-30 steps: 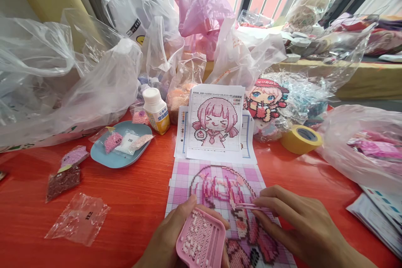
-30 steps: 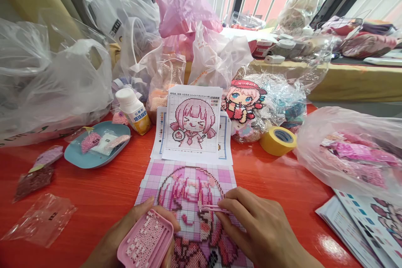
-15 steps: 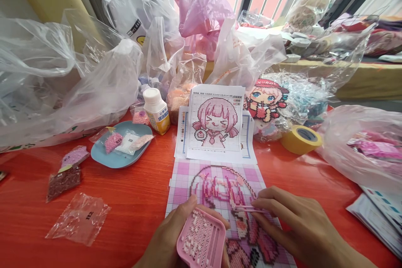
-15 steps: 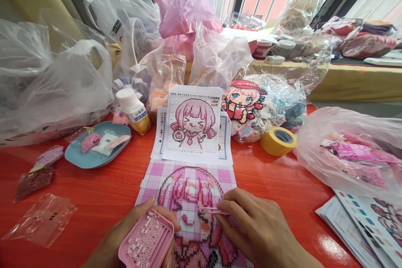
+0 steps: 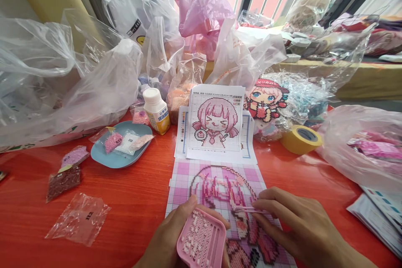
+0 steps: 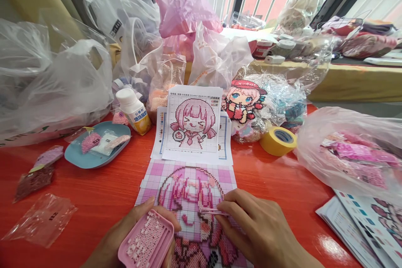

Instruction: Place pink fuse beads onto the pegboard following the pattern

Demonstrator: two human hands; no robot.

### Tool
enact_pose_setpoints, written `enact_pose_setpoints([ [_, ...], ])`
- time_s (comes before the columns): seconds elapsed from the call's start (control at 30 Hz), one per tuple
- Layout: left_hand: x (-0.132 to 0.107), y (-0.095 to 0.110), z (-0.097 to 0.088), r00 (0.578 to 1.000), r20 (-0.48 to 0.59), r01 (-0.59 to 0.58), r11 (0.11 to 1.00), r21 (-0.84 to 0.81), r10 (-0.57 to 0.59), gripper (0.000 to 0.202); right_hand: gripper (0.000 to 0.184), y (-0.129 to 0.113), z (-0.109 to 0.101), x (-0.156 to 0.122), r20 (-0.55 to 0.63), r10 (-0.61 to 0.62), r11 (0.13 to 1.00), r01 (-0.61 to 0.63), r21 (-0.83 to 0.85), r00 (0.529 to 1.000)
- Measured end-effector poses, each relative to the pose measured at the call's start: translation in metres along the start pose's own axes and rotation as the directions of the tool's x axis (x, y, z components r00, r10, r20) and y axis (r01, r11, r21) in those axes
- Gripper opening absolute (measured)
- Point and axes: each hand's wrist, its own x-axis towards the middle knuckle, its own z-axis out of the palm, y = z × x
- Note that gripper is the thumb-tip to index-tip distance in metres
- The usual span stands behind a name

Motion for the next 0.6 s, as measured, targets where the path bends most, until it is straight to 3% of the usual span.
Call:
enact_pose_setpoints([
  [0.6,-0.010,0.017,0.023,0.992,-0.098,0.071,0.997,-0.039,-0.075,0.065,0.011,0.001,0.001,-0.001,-0.009,-0.005,1.000,0.005,-0.020,1.000],
])
